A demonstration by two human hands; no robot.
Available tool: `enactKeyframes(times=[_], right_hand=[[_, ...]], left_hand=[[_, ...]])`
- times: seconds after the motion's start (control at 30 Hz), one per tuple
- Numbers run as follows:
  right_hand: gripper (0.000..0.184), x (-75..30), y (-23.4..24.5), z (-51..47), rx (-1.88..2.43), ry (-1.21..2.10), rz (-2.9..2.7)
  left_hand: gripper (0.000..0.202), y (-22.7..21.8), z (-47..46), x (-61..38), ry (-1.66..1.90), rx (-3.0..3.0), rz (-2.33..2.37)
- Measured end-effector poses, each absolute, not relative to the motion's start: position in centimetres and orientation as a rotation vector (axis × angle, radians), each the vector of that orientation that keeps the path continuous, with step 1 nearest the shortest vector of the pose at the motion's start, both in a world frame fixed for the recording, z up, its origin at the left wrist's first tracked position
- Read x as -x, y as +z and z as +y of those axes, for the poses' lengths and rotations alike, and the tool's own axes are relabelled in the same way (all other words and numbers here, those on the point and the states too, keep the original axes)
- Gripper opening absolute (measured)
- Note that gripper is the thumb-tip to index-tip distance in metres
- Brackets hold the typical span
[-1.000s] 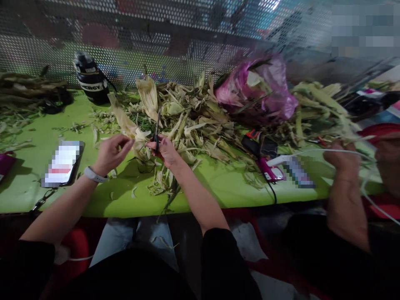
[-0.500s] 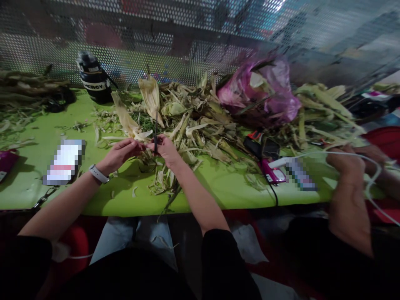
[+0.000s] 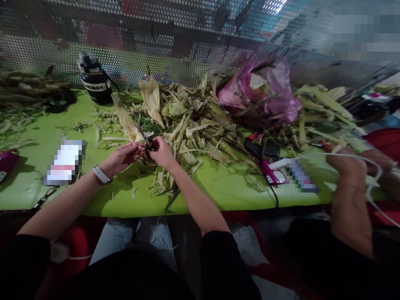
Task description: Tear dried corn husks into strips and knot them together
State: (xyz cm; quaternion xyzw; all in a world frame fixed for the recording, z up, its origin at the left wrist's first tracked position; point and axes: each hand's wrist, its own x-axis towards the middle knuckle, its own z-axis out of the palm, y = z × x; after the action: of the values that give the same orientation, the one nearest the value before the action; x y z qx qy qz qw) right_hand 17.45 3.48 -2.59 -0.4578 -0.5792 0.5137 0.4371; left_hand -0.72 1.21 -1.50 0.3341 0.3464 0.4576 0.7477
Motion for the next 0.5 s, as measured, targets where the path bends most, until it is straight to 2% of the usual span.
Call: enactKeyframes(times=[0.3, 0.4, 0.5], right_hand=[[0.055, -17.9, -1.4, 3.2, 1.203, 1.198, -1.425], [0.052, -19.2, 0.5, 2.5, 1.181, 1.135, -1.411], [0.037, -21.1, 2.3, 1.9, 1.157, 1.404, -1.549]], left_hand=[[0.011, -0.3, 1.3, 1.2, 1.104, -0.790, 0.594], [0.006, -0.4, 1.4, 1.4, 1.142, -0.820, 0.620], [0.005, -0.5, 1.6, 1.7, 1.161, -0.861, 0.651]])
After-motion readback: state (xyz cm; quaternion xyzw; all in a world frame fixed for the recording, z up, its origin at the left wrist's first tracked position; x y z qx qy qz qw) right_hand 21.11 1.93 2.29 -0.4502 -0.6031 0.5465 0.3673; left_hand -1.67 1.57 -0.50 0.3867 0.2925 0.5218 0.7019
